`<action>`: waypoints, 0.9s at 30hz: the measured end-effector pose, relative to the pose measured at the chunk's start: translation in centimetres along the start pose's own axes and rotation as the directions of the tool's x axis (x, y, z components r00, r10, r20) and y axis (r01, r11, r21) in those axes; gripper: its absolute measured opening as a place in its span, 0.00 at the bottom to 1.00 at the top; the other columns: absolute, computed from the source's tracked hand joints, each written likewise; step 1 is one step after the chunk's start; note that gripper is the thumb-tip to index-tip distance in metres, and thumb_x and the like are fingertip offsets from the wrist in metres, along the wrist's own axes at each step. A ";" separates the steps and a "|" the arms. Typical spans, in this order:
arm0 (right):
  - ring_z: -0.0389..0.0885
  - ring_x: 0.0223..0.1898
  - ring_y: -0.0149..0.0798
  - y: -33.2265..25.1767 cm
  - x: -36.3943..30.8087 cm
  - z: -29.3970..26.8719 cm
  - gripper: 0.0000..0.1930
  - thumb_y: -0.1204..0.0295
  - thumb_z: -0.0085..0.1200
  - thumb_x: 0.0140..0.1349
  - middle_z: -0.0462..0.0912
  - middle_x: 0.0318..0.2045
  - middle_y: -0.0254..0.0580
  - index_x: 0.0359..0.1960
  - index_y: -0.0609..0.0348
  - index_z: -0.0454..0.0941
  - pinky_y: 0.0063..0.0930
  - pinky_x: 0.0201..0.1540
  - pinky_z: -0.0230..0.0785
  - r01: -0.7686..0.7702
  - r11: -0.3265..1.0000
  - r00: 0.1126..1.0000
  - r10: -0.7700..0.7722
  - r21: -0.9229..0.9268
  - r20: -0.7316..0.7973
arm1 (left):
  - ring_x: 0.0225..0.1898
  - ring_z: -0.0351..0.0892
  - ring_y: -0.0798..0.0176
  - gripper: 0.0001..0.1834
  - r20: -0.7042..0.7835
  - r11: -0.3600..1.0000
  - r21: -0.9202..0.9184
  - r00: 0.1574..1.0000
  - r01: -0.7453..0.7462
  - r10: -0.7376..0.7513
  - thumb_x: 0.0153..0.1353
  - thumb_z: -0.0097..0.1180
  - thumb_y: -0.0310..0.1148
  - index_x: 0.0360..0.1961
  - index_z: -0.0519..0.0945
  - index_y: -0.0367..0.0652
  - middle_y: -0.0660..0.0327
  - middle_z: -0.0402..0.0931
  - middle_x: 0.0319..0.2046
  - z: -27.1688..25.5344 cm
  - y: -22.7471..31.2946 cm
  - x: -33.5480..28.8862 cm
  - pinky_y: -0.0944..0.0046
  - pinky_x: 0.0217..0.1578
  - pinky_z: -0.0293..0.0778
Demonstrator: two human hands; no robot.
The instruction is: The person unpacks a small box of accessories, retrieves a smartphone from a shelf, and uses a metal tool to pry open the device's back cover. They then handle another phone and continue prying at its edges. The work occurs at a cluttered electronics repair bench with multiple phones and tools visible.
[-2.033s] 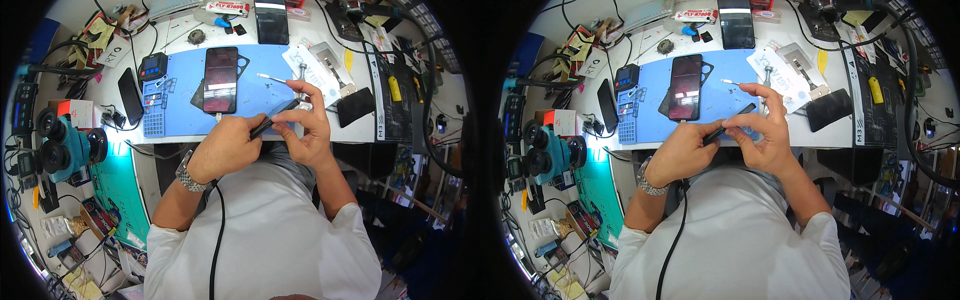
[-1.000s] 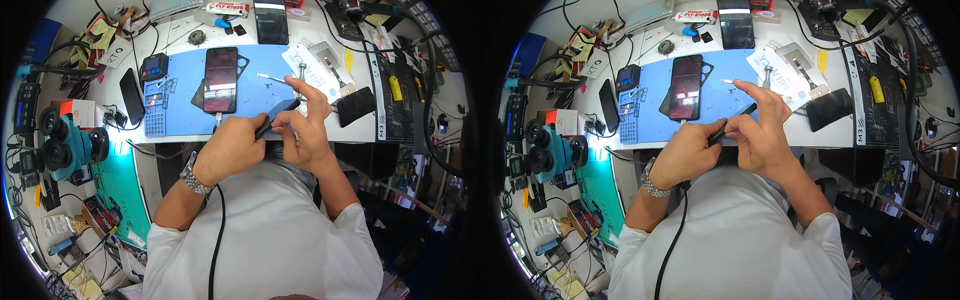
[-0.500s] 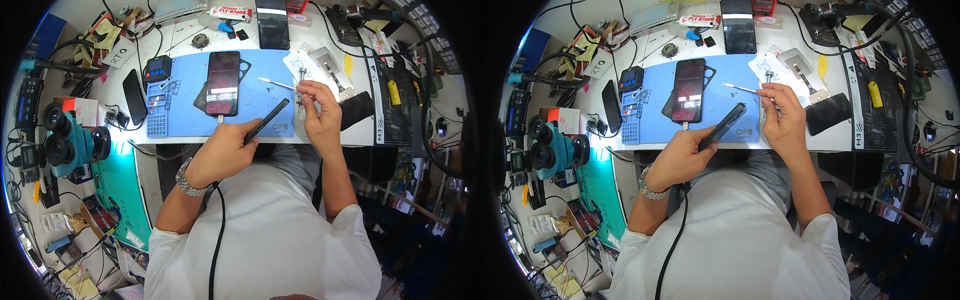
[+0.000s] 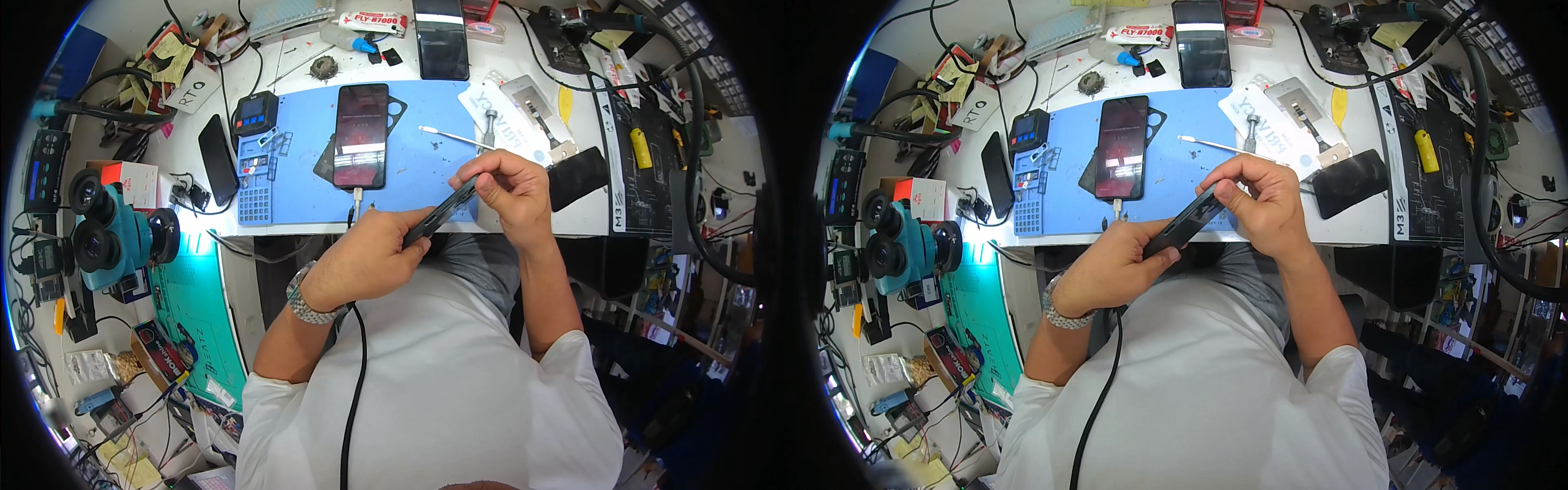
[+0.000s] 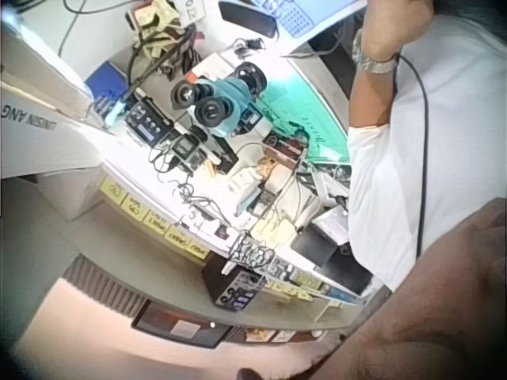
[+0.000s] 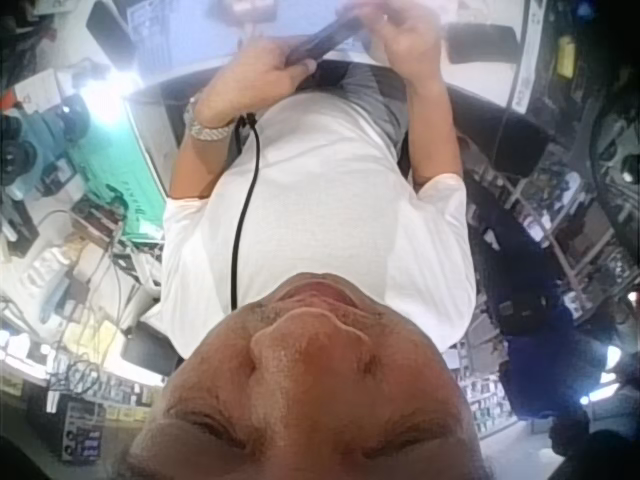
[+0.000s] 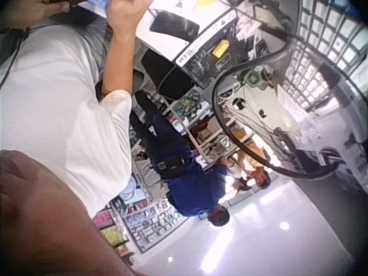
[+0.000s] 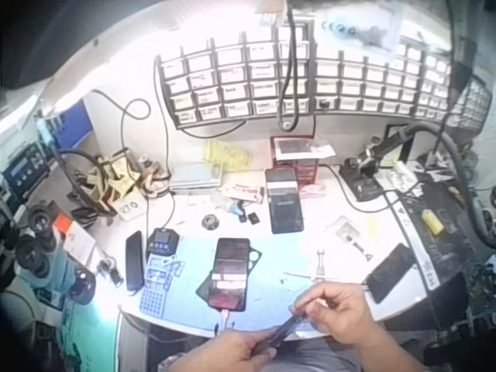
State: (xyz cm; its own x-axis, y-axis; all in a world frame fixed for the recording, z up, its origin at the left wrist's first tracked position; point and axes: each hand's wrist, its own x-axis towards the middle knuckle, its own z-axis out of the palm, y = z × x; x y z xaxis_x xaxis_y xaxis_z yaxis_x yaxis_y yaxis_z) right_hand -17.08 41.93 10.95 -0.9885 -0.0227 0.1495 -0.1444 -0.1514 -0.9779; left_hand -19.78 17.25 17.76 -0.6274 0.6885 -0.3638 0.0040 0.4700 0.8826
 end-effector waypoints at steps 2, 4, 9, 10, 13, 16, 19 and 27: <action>0.88 0.45 0.32 0.0 0.0 0.1 0.09 0.70 0.65 0.77 0.92 0.41 0.44 0.42 0.66 0.88 0.29 0.53 0.79 -0.010 1.000 1.000 0.010 0.008 -0.007 | 0.24 0.66 0.73 0.12 -0.011 1.000 0.006 1.000 -0.008 0.008 0.76 0.58 0.27 0.55 0.86 0.36 0.66 0.72 0.21 0.2 -0.1 0.0 0.63 0.27 0.68; 0.88 0.45 0.32 -0.2 -0.1 0.6 0.08 0.71 0.64 0.76 0.92 0.42 0.44 0.42 0.66 0.88 0.29 0.54 0.79 -0.015 0.999 1.000 0.016 0.048 -0.018 | 0.23 0.68 0.70 0.16 -0.014 0.998 0.067 1.000 0.014 -0.014 0.75 0.57 0.27 0.60 0.85 0.37 0.61 0.74 0.21 0.1 0.0 0.0 0.62 0.28 0.69; 0.88 0.45 0.37 -1.5 -0.1 1.0 0.05 0.78 0.65 0.69 0.91 0.42 0.44 0.43 0.66 0.88 0.30 0.54 0.78 0.150 0.975 0.985 -0.133 -0.165 0.111 | 0.23 0.75 0.58 0.25 -0.030 0.981 0.192 0.999 0.033 -0.027 0.72 0.57 0.25 0.70 0.82 0.39 0.46 0.78 0.23 -0.1 0.3 -0.2 0.58 0.32 0.74; 0.88 0.44 0.38 -1.6 0.0 1.1 0.05 0.80 0.65 0.67 0.90 0.42 0.45 0.43 0.65 0.89 0.31 0.53 0.78 0.189 0.961 0.974 -0.158 -0.200 0.160 | 0.26 0.78 0.49 0.24 -0.035 0.981 0.191 0.999 0.024 -0.018 0.71 0.57 0.25 0.67 0.82 0.37 0.43 0.80 0.25 0.0 0.3 -0.2 0.53 0.34 0.76; 0.88 0.45 0.43 -1.5 -0.1 1.1 0.05 0.78 0.68 0.65 0.90 0.41 0.47 0.40 0.64 0.89 0.35 0.54 0.79 0.192 0.950 0.961 -0.131 -0.246 0.243 | 0.34 0.85 0.30 0.21 -0.038 0.982 0.189 0.999 -0.008 0.015 0.69 0.57 0.25 0.62 0.82 0.33 0.35 0.84 0.30 0.3 0.4 -0.1 0.43 0.38 0.80; 0.88 0.45 0.44 -1.1 -0.4 1.4 0.05 0.75 0.70 0.65 0.88 0.40 0.47 0.38 0.64 0.89 0.36 0.53 0.79 0.184 0.949 0.969 -0.132 -0.254 0.210 | 0.32 0.85 0.33 0.22 -0.032 0.980 0.192 0.998 -0.052 0.060 0.69 0.58 0.26 0.63 0.82 0.33 0.36 0.84 0.30 0.6 -0.2 0.1 0.45 0.38 0.80; 0.87 0.44 0.45 -1.2 -0.5 1.7 0.06 0.73 0.71 0.66 0.88 0.39 0.47 0.37 0.64 0.89 0.37 0.51 0.79 0.232 0.937 0.966 -0.192 -0.260 0.172 | 0.26 0.83 0.46 0.21 -0.022 0.987 0.144 0.997 -0.072 0.076 0.73 0.59 0.29 0.63 0.83 0.33 0.44 0.84 0.28 0.6 -0.3 -0.1 0.51 0.34 0.78; 0.83 0.56 0.53 -3.7 0.6 1.1 0.07 0.72 0.73 0.63 0.87 0.48 0.51 0.39 0.60 0.91 0.47 0.59 0.75 0.503 0.851 0.856 -0.466 -0.151 0.225 | 0.39 0.83 0.70 0.20 0.213 0.490 -0.861 0.972 0.138 0.100 0.83 0.58 0.40 0.62 0.81 0.32 0.61 0.87 0.46 0.7 -4.6 -0.3 0.67 0.42 0.80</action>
State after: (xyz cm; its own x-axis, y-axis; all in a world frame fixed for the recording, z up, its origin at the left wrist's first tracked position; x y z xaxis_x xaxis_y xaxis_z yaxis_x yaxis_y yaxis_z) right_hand -17.12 41.41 14.79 -0.7684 -0.1714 0.6166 -0.6270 0.0088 -0.7789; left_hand -19.08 15.29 13.58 -0.4431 0.8342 -0.3284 -0.7551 -0.1498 0.6383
